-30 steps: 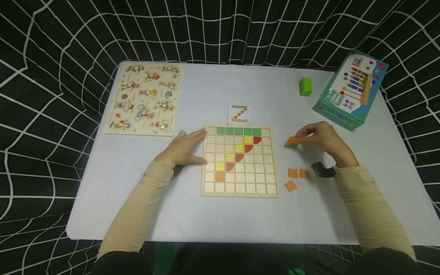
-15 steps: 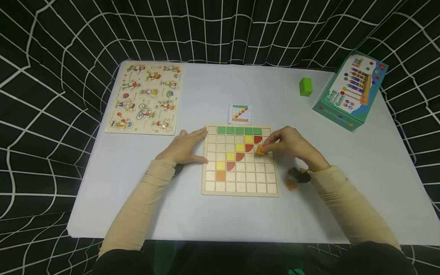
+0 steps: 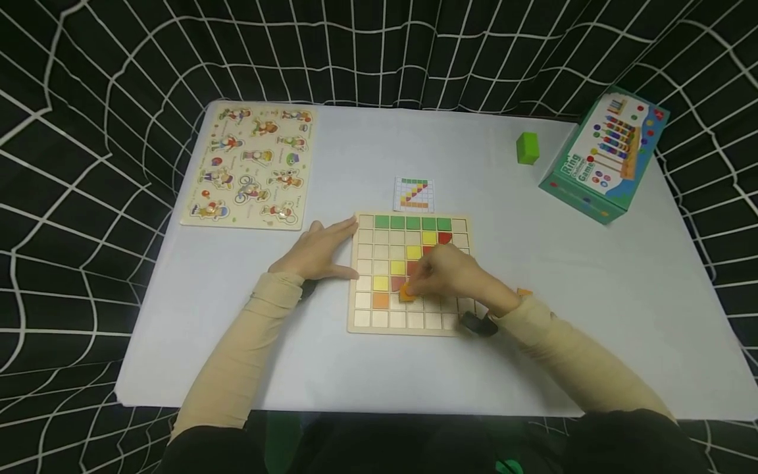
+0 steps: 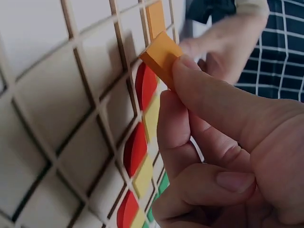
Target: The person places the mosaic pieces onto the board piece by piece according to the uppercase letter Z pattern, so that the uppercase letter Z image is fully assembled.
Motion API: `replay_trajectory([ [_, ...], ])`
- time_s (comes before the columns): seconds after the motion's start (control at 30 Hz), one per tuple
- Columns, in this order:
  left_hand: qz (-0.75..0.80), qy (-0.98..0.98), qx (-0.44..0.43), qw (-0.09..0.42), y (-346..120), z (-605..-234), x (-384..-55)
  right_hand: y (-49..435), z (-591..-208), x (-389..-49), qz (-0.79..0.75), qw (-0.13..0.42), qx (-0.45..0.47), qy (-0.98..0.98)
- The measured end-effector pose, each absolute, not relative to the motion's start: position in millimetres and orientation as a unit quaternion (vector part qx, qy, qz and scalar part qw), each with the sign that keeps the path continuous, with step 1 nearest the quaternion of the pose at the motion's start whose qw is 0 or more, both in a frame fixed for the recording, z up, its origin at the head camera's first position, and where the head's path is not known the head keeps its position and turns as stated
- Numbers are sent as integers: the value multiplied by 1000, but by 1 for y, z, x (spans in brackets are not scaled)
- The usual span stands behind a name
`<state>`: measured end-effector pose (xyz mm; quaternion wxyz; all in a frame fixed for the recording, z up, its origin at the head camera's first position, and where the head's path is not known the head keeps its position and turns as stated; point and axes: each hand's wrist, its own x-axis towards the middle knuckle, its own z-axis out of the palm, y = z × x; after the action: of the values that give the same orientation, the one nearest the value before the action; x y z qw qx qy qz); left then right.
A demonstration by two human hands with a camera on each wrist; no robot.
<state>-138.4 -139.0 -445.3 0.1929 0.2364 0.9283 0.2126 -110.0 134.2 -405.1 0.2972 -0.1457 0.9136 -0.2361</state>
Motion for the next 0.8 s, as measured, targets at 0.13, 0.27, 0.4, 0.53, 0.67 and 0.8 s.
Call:
replay_trajectory([
  [0.13,214,928,234,196,-139,-445,-138,126,-409,-104,-222,306,-147,914],
  [0.27,213,928,233,196,-139,-445,-138,119,-413,-102,-210,305,-136,919],
  [0.4,210,929,233,198,-138,-446,-139,115,-415,-100,-198,293,-137,925],
  [0.53,207,929,233,201,-138,-447,-140,113,-418,-99,-179,286,-136,931],
  [0.67,207,929,230,204,-138,-445,-140,113,-420,-99,-173,277,-127,937],
  [0.8,210,929,225,206,-138,-443,-140,115,-421,-100,-174,276,-122,937],
])
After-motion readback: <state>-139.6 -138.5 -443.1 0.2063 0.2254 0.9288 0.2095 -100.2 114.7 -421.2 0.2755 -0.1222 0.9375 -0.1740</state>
